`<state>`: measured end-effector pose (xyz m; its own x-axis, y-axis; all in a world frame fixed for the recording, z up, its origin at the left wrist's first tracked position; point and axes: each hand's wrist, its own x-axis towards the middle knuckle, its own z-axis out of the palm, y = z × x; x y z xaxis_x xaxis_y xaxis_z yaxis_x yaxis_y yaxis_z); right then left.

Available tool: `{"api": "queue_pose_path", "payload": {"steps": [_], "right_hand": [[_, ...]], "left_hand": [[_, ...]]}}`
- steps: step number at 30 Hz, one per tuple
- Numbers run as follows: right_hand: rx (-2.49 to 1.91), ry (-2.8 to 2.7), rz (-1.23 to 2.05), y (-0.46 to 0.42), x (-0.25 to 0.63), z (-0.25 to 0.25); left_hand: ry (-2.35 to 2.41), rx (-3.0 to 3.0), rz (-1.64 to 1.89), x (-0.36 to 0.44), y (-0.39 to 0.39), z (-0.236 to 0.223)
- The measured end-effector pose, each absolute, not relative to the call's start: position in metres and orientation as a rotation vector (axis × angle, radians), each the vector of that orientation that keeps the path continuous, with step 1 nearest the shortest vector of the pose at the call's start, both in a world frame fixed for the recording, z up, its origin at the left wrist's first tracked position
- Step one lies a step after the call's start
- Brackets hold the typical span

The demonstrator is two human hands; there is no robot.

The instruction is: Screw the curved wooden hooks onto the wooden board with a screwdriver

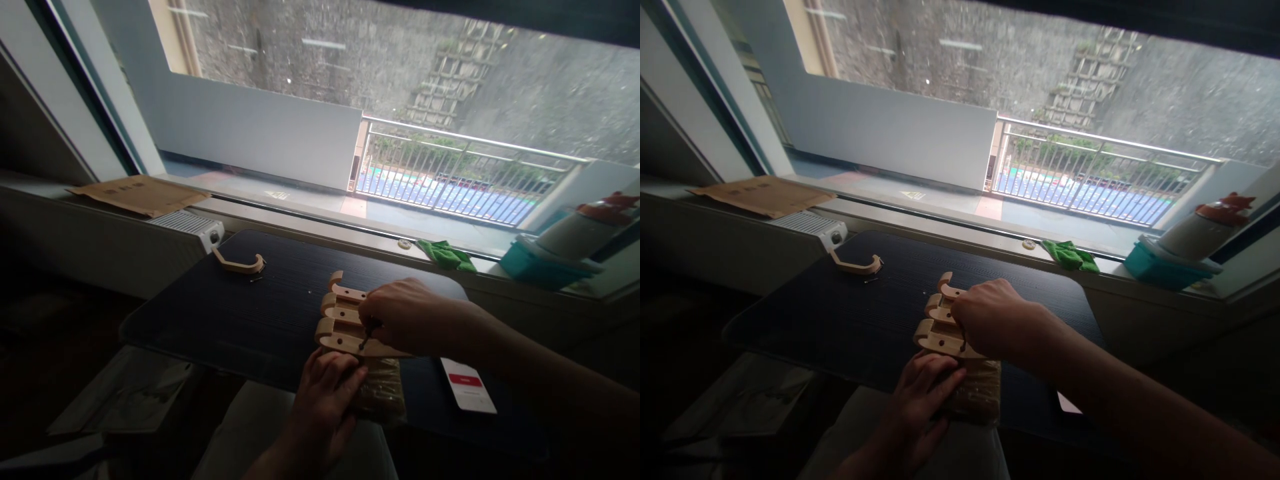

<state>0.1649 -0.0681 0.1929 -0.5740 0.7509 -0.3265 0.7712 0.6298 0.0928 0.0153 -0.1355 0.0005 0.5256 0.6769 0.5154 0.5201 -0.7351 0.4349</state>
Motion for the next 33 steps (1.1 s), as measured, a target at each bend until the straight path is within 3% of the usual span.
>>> {"api": "queue_pose_path", "payload": {"steps": [12, 24, 33], "right_hand": [[1.523, 2.396, -0.151, -0.066, 0.177, 0.177], [1.234, 2.534, -0.067, -0.068, 0.168, 0.194], [1.535, 2.468, -0.160, -0.062, 0.176, 0.176]], "left_hand": [[0.997, 2.516, 1.023, 0.017, -0.136, -0.001], [1.002, 2.541, 1.010, 0.015, -0.136, 0.003], [0.999, 2.517, 1.044, 0.016, -0.134, -0.001]]}}
